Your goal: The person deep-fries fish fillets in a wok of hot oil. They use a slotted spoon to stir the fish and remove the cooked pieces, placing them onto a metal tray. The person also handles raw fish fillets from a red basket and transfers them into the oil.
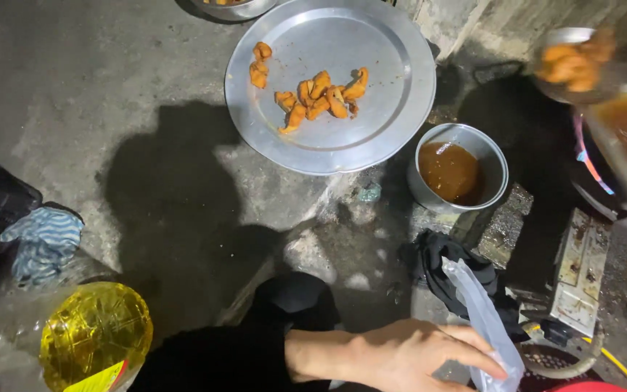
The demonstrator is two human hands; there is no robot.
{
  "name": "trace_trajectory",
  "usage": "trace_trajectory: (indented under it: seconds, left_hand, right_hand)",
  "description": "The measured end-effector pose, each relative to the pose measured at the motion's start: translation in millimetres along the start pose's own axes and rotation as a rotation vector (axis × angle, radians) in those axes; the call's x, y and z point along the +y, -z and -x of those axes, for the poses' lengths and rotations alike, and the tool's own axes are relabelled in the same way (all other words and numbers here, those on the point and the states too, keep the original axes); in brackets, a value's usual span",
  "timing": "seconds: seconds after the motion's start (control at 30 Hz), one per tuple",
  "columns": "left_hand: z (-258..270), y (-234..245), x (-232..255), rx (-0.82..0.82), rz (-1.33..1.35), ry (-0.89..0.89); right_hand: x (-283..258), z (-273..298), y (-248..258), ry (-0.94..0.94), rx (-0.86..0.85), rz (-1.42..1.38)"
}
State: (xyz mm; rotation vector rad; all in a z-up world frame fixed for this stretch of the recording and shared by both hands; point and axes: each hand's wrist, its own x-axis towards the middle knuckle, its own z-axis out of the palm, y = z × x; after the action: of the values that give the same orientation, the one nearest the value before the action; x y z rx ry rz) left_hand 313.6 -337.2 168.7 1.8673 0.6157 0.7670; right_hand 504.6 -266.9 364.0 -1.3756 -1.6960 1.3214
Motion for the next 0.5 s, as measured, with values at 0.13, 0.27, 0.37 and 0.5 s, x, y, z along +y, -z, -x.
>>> trace_trajectory:
  seconds: [0.13,0.27,0.37,0.5]
  left_hand:
    - [7,8,8,-0.052,0.149,0.009]
    - [9,15,3,-0.075,0.17,0.057]
    - [12,21,-8,-0.104,0.221,0.089]
    - [10,36,-6,-0.092,0.222,0.085]
  right_hand:
    - [99,-111,13,0.009,0.054,0.07]
    - [135,-205,17,0.692,-0.418,0.482]
    - [57,-185,-38,-0.141,-0.18,0.061]
    - [20,-184,-39,-0.013,-0.267,-0.324]
